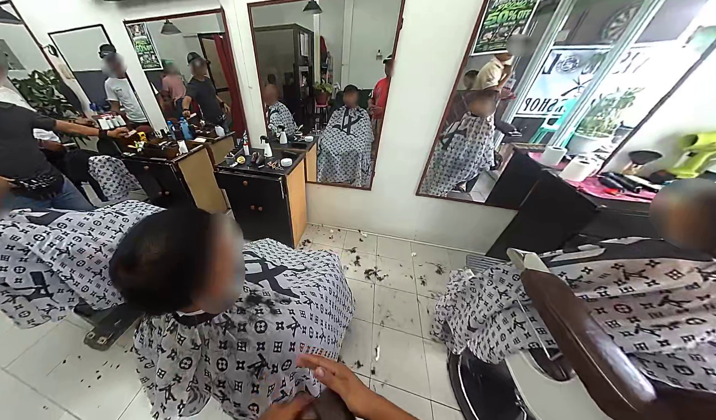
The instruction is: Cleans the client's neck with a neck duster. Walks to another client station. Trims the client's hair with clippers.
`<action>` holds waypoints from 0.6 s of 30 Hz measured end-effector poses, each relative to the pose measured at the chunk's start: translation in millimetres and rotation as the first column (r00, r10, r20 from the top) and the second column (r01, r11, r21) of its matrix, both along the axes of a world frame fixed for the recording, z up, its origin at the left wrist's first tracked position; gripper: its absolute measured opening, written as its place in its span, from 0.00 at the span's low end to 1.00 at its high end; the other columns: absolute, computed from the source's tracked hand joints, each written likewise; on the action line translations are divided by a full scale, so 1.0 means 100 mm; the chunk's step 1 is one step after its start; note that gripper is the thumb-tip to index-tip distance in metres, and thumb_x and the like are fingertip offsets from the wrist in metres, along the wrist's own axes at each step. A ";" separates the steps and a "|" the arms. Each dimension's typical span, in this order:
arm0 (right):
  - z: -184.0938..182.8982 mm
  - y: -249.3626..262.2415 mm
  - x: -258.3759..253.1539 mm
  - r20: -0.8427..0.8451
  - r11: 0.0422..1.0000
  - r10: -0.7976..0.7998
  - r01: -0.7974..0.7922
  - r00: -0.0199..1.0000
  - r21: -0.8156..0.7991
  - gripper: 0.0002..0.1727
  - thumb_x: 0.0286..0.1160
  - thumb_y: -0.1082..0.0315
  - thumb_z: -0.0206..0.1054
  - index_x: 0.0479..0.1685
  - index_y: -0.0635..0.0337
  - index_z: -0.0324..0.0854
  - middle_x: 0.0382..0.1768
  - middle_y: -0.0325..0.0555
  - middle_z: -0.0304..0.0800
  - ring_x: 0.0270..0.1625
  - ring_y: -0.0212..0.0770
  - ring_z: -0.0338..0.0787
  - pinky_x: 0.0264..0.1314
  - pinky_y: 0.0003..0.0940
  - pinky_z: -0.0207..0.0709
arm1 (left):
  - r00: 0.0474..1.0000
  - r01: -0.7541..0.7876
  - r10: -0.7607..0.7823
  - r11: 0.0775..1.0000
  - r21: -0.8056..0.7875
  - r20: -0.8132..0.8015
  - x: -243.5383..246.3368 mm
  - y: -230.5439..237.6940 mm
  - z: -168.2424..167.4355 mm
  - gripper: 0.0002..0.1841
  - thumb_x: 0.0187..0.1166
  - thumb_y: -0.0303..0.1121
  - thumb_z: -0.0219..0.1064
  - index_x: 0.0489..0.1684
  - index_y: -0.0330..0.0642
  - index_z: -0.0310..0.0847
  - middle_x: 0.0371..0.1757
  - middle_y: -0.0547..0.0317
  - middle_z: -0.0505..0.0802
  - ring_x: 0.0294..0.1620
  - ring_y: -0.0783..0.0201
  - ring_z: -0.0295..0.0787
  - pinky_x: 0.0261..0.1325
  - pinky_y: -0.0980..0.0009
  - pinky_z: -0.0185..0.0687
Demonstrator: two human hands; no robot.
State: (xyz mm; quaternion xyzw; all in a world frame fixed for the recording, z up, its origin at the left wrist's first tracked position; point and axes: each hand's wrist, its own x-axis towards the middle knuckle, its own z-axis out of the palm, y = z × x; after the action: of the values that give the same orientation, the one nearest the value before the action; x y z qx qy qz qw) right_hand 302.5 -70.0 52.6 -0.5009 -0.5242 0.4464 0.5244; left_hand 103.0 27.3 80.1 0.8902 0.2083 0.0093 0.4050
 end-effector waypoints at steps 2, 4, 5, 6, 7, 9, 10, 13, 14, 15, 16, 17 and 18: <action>0.07 -0.10 0.00 0.029 0.995 0.012 -0.015 0.999 0.102 0.32 0.94 0.51 0.46 0.76 0.71 0.77 0.82 0.59 0.75 0.86 0.47 0.72 0.90 0.46 0.63 | 0.946 -0.306 0.317 0.942 -0.135 0.069 -0.02 0.10 -0.09 0.26 0.83 0.44 0.68 0.72 0.33 0.81 0.42 0.39 0.95 0.34 0.48 0.94 0.45 0.45 0.90; 0.10 -0.13 0.03 0.026 0.989 -0.101 0.097 0.995 0.115 0.28 0.95 0.57 0.46 0.66 0.71 0.85 0.78 0.60 0.79 0.79 0.48 0.80 0.82 0.45 0.75 | 0.869 -0.459 0.487 0.859 -0.226 0.087 0.00 0.10 -0.04 0.27 0.84 0.43 0.66 0.75 0.32 0.76 0.38 0.42 0.93 0.27 0.54 0.90 0.37 0.51 0.89; 0.09 -0.12 0.07 0.094 0.978 -0.193 0.184 0.977 0.100 0.25 0.94 0.63 0.45 0.60 0.71 0.86 0.70 0.60 0.84 0.70 0.47 0.87 0.72 0.43 0.82 | 0.891 -0.422 0.447 0.879 -0.222 0.079 0.02 0.04 0.04 0.27 0.84 0.42 0.67 0.74 0.31 0.77 0.39 0.41 0.94 0.28 0.52 0.91 0.39 0.49 0.89; 0.06 -0.10 0.14 0.270 0.969 -0.247 0.233 0.931 0.083 0.21 0.92 0.69 0.47 0.56 0.71 0.87 0.61 0.60 0.88 0.63 0.48 0.89 0.67 0.44 0.83 | 0.941 -0.314 0.332 0.928 -0.203 0.061 0.03 -0.05 0.11 0.26 0.83 0.42 0.68 0.73 0.31 0.79 0.41 0.39 0.94 0.31 0.49 0.92 0.43 0.46 0.89; 0.06 -0.10 0.22 0.512 0.976 -0.199 0.214 0.836 0.030 0.17 0.89 0.73 0.52 0.56 0.70 0.87 0.57 0.62 0.90 0.61 0.54 0.91 0.66 0.51 0.83 | 0.985 -0.160 0.170 0.971 -0.177 0.040 0.05 -0.13 0.15 0.25 0.82 0.42 0.69 0.71 0.31 0.81 0.43 0.38 0.95 0.34 0.47 0.94 0.46 0.44 0.90; 0.06 -0.08 0.26 0.783 0.964 0.150 0.089 0.604 -0.252 0.16 0.86 0.69 0.59 0.66 0.62 0.84 0.62 0.63 0.89 0.66 0.65 0.88 0.66 0.66 0.79 | 0.995 0.088 -0.094 0.983 -0.160 -0.032 0.13 -0.23 0.15 0.24 0.81 0.45 0.71 0.69 0.37 0.85 0.45 0.40 0.96 0.36 0.47 0.94 0.47 0.44 0.89; 0.02 -0.11 0.22 0.775 0.924 0.291 0.046 0.561 -0.380 0.18 0.87 0.66 0.61 0.70 0.63 0.83 0.64 0.67 0.87 0.68 0.71 0.85 0.67 0.72 0.75 | 0.990 0.109 -0.119 0.986 -0.128 -0.072 0.15 -0.25 0.11 0.25 0.80 0.48 0.71 0.69 0.41 0.86 0.45 0.42 0.96 0.37 0.47 0.94 0.47 0.43 0.88; -0.10 -0.26 0.14 0.731 0.930 0.306 -0.028 0.610 -0.366 0.18 0.74 0.68 0.72 0.58 0.71 0.85 0.58 0.69 0.89 0.65 0.69 0.87 0.67 0.69 0.76 | 0.955 -0.167 0.170 0.985 0.032 -0.242 0.15 -0.17 -0.02 0.28 0.80 0.56 0.68 0.72 0.48 0.86 0.52 0.41 0.96 0.54 0.38 0.94 0.62 0.32 0.81; -0.06 -0.26 0.15 0.724 0.956 0.237 -0.023 0.648 -0.293 0.18 0.73 0.73 0.71 0.61 0.72 0.83 0.61 0.67 0.87 0.68 0.66 0.85 0.72 0.64 0.76 | 0.933 -0.256 0.259 0.966 0.046 -0.249 0.13 -0.14 -0.02 0.30 0.81 0.57 0.67 0.74 0.47 0.84 0.54 0.39 0.95 0.57 0.36 0.93 0.64 0.31 0.79; -0.04 -0.26 0.18 0.673 0.985 0.094 0.032 0.734 -0.172 0.22 0.72 0.77 0.69 0.67 0.72 0.81 0.66 0.65 0.86 0.72 0.61 0.84 0.78 0.58 0.74 | 0.927 -0.307 0.306 0.951 0.030 -0.218 0.12 -0.14 0.02 0.31 0.81 0.56 0.67 0.75 0.44 0.82 0.54 0.37 0.95 0.56 0.36 0.93 0.63 0.32 0.80; -0.03 -0.23 0.22 0.554 0.989 -0.046 0.114 0.831 -0.089 0.26 0.74 0.80 0.66 0.75 0.71 0.76 0.71 0.62 0.84 0.77 0.57 0.82 0.82 0.54 0.72 | 0.938 -0.316 0.312 0.949 -0.004 -0.149 0.13 -0.17 0.06 0.30 0.82 0.54 0.68 0.74 0.41 0.82 0.52 0.37 0.95 0.51 0.37 0.94 0.59 0.34 0.83; -0.06 -0.19 0.28 0.420 0.982 -0.143 0.182 0.896 -0.054 0.30 0.77 0.80 0.61 0.82 0.70 0.69 0.75 0.60 0.82 0.79 0.55 0.80 0.84 0.53 0.70 | 0.954 -0.293 0.289 0.955 -0.047 -0.085 0.16 -0.21 0.10 0.29 0.82 0.52 0.68 0.74 0.39 0.82 0.52 0.38 0.95 0.48 0.40 0.95 0.57 0.37 0.85; -0.10 -0.17 0.32 0.323 0.978 -0.186 0.207 0.928 -0.033 0.32 0.80 0.76 0.59 0.87 0.70 0.62 0.79 0.60 0.78 0.81 0.55 0.77 0.86 0.53 0.68 | 0.961 -0.274 0.271 0.959 -0.075 -0.043 0.22 -0.26 0.12 0.29 0.82 0.51 0.68 0.74 0.40 0.82 0.52 0.39 0.95 0.48 0.42 0.95 0.57 0.38 0.86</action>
State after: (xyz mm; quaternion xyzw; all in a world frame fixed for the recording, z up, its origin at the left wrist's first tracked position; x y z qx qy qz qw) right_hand 334.7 -86.9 42.4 -0.6334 -0.5339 0.3223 0.4581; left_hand 124.6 1.3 92.0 0.8360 0.3357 0.0422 0.4319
